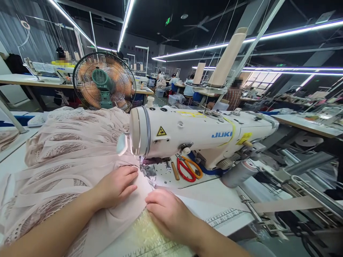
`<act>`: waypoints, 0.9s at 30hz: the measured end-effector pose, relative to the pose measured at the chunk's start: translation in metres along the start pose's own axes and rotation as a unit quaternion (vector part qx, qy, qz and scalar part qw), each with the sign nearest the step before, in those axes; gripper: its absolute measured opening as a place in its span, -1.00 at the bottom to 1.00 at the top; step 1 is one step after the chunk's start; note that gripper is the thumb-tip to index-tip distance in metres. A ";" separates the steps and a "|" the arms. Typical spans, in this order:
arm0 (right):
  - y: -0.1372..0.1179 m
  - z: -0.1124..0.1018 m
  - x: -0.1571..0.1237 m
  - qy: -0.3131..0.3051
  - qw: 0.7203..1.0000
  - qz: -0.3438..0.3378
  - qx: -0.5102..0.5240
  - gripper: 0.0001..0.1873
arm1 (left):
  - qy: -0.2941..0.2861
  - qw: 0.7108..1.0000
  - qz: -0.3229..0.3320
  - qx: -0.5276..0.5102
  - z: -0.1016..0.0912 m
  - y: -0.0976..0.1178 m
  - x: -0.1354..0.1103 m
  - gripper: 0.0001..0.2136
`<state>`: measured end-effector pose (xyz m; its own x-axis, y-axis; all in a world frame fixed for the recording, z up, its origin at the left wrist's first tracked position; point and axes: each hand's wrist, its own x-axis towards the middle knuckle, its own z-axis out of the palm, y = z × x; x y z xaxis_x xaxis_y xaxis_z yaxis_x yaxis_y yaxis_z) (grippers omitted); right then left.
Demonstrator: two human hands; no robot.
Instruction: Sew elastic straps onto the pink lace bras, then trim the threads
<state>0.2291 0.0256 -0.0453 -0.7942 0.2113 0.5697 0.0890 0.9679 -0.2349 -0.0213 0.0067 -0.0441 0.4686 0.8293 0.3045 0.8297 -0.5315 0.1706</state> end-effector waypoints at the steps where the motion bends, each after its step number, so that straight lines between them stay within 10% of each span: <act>1: 0.000 0.000 0.000 -0.001 1.000 0.000 0.000 -0.84 | -0.005 1.000 0.001 0.000 -0.001 0.000 0.001 -0.64; 27: -0.002 -0.005 0.001 0.004 1.000 0.001 0.008 -0.81 | 0.003 0.997 0.006 0.082 -0.002 0.005 0.000 -0.59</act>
<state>0.2318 0.0241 -0.0402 -0.7896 0.2149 0.5747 0.0816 0.9651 -0.2488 -0.0180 0.0036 -0.0418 0.4769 0.8222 0.3108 0.8629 -0.5052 0.0123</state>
